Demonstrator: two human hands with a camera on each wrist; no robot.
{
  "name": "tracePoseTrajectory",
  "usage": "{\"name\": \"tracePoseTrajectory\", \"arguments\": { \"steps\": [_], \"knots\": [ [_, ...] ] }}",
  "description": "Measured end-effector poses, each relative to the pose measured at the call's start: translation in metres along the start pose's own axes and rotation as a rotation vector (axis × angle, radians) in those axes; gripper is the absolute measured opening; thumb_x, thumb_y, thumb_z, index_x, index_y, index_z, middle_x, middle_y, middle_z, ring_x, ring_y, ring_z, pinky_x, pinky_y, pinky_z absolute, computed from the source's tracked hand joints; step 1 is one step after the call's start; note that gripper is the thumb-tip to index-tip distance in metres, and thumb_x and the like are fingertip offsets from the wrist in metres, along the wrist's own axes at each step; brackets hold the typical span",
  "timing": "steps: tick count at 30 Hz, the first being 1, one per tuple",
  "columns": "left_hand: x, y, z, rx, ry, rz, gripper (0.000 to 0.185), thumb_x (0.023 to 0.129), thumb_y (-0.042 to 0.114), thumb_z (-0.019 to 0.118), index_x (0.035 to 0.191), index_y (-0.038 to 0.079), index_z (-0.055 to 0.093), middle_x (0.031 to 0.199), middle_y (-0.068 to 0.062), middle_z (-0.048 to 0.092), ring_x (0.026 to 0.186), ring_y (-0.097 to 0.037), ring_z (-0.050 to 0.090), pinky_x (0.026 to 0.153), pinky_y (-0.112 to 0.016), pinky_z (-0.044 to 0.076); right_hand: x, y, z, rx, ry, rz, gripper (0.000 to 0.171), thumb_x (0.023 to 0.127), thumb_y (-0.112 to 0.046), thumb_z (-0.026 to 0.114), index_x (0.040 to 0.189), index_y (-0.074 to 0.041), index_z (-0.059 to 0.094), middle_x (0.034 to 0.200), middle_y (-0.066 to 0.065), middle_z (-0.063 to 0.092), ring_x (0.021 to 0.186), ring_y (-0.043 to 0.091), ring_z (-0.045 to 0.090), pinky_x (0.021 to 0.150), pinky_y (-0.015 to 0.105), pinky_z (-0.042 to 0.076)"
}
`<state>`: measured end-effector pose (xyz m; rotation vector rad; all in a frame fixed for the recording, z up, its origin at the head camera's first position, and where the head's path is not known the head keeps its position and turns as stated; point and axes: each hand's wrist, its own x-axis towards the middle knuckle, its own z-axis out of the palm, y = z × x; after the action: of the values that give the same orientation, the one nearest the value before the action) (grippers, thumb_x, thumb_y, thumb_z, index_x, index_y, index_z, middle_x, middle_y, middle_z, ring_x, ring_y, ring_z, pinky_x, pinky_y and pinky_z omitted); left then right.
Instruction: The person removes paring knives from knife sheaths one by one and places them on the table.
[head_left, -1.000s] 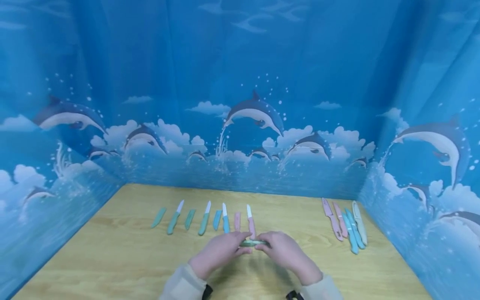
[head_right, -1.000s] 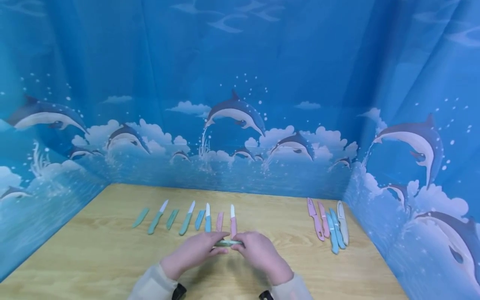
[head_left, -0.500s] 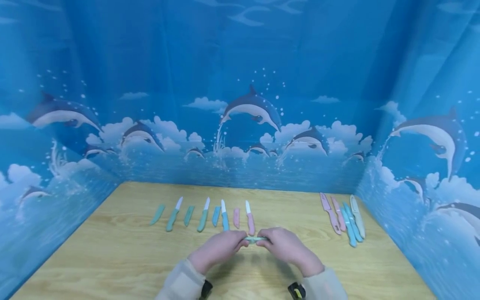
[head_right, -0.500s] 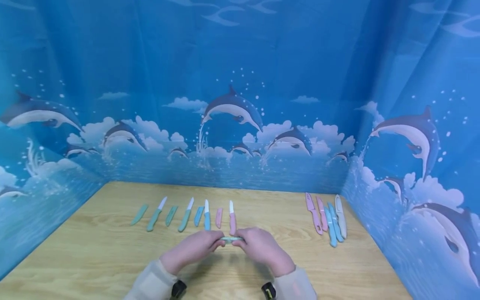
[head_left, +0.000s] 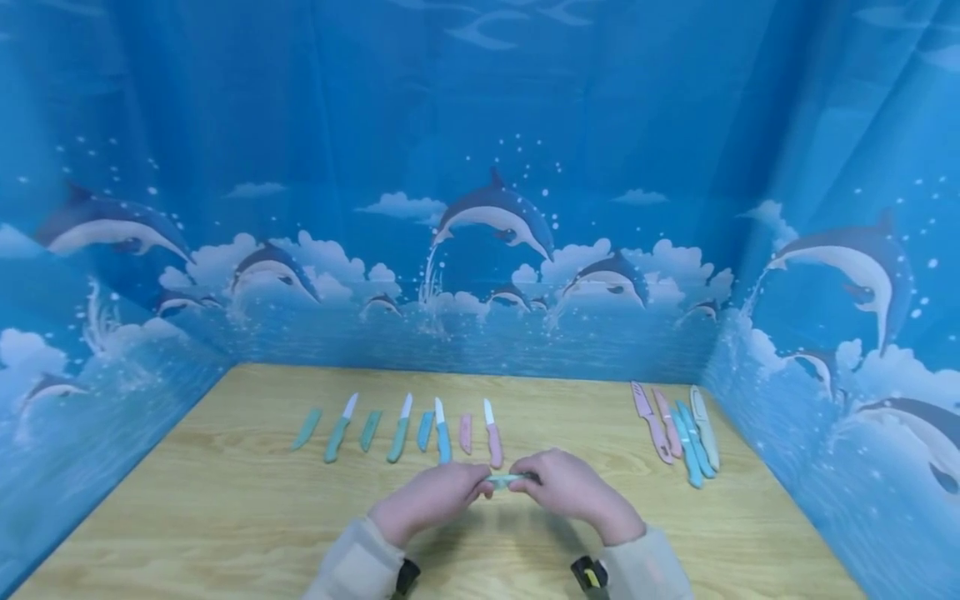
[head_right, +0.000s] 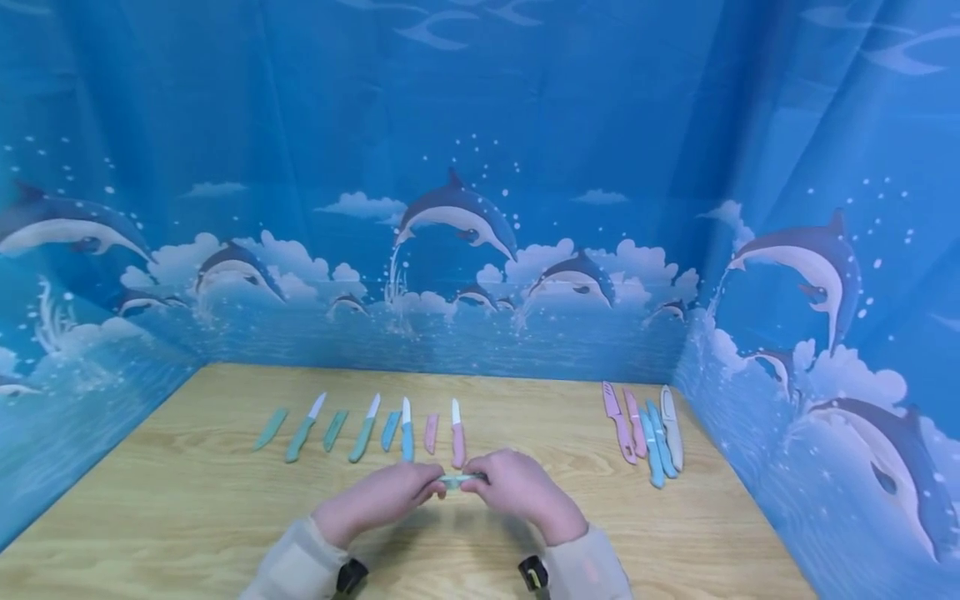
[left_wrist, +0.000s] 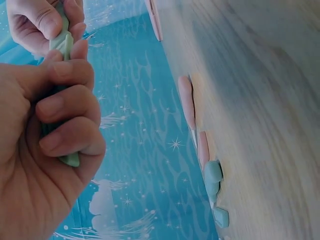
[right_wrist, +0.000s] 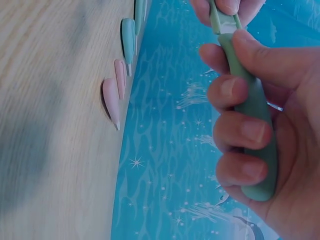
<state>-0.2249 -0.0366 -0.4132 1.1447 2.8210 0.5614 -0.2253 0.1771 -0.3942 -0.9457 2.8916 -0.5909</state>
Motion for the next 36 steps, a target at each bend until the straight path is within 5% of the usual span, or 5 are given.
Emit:
{"name": "tracePoseTrajectory", "arguments": {
  "steps": [36],
  "knots": [
    [0.0021, 0.0017, -0.0021, -0.031, -0.028, -0.014, 0.020, 0.102, 0.024, 0.048, 0.101, 0.014, 0.065, 0.098, 0.001, 0.071, 0.085, -0.009, 0.066, 0.074, -0.024, 0.054, -0.0029, 0.0023, -0.0057, 0.074, -0.037, 0.067, 0.020, 0.093, -0.031, 0.063, 0.098, -0.015, 0.073, 0.089, -0.005, 0.072, 0.070, 0.001, 0.058, 0.065, 0.027, 0.049]
  ]
}}
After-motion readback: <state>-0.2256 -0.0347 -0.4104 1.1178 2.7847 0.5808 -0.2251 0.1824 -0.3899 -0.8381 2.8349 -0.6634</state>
